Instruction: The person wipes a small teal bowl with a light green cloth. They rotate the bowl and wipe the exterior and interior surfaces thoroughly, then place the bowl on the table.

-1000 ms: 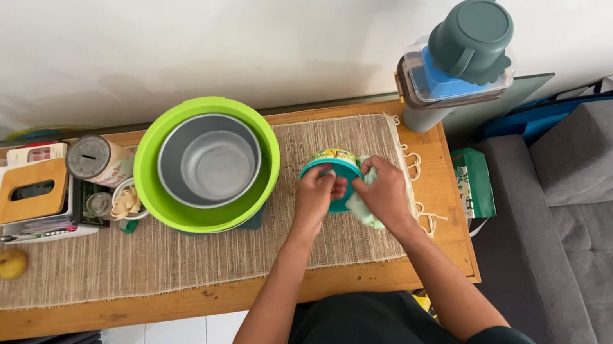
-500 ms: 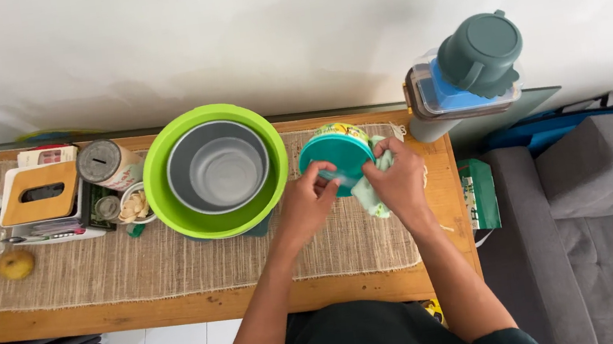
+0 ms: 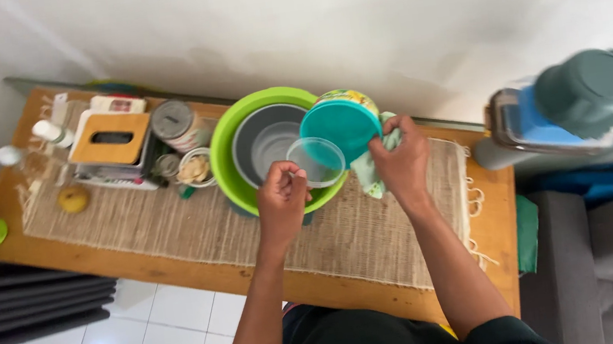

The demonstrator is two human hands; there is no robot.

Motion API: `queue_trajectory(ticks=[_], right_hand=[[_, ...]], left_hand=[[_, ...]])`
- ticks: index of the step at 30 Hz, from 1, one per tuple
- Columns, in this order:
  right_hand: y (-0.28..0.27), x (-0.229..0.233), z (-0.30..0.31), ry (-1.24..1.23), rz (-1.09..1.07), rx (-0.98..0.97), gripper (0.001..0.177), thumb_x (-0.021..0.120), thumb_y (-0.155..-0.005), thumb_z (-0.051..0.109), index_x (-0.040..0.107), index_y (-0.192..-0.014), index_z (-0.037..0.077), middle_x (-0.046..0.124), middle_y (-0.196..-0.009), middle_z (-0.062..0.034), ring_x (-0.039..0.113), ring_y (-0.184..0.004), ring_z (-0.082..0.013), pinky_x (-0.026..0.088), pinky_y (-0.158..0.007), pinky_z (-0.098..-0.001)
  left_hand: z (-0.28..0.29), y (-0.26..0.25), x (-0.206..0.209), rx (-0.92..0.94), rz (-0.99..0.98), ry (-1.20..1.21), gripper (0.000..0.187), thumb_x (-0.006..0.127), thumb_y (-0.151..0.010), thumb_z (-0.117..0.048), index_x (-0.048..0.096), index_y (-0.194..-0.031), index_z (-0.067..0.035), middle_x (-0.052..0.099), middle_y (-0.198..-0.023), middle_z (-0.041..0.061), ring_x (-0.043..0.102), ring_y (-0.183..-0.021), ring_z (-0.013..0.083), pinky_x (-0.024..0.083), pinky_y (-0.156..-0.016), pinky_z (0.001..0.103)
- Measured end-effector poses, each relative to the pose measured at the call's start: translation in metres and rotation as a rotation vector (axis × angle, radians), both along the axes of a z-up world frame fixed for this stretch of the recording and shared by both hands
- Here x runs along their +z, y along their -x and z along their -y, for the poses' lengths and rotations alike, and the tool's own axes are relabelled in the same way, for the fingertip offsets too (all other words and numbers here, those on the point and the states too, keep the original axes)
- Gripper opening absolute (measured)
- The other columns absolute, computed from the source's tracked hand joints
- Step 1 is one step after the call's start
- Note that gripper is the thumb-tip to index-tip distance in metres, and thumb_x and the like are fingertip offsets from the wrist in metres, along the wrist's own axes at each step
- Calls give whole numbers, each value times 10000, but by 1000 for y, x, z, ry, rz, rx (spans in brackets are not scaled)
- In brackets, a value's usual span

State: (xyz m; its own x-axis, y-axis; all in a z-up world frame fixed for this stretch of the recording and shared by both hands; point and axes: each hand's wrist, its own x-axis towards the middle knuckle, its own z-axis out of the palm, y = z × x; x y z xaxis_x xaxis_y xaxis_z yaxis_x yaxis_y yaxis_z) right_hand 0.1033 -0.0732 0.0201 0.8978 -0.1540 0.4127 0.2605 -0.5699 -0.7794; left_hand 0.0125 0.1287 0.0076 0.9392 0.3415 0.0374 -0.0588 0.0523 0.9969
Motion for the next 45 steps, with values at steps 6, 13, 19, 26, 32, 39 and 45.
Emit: queue_trajectory(ticks=[6,13,19,26,32,39,45], right_hand=[[-9,-8,-23,42,-27,-56,192,752,-750,134,592,-854,155,606,-713,-132,602,-642,-332,459,-626,-420],[-11,-7,-40,-20,-39,0,182,735,-772,72,590,-879,99,611,-753,-175,607,-664,-356,453,-628,-432],[-10,-12,-44,21,-13,-14,187,755,-749,76,601,-849,115,596,-721,-160,585,-637,-335,449,-618,-415],[-3,-9,-41,14,-8,8,181,747,-743,86,603,-850,108,587,-713,-160,580,-638,-353,444,-621,-429],[4,2,-31,14,52,2,191,755,-736,66,606,-847,110,601,-719,-152,596,-649,-364,459,-631,-432],[25,8,-10,111,237,-17,215,736,-709,43,612,-865,126,613,-795,-118,638,-688,-384,522,-645,-452],[48,-22,17,326,318,-142,217,794,-734,186,674,-897,262,570,-857,40,664,-638,-253,565,-600,-370]], left_hand=[[-48,1,10,60,-226,-298,96,561,-970,-182,617,-1014,-117,662,-626,93,668,-575,200,517,-540,356],[-53,-17,-4,-11,-389,-541,133,550,-987,-225,609,-1054,-127,695,-680,169,726,-723,348,535,-631,461],[-48,-31,-27,-145,-452,-722,175,545,-1013,-220,604,-1126,-99,723,-821,216,742,-724,314,578,-548,404],[-51,-27,-15,-145,-407,-724,270,537,-1022,-257,620,-1216,-89,714,-806,208,725,-690,308,567,-504,403],[-27,-17,13,-39,-188,-308,210,591,-996,-193,680,-1145,-77,712,-720,137,645,-552,185,506,-440,298],[53,-29,5,-127,8,481,364,578,-1017,-143,552,-1325,49,684,-1064,177,683,-672,150,571,-500,201],[97,-30,21,20,-116,709,118,605,-1010,-189,588,-1001,-73,631,-703,54,621,-553,125,514,-431,196]])
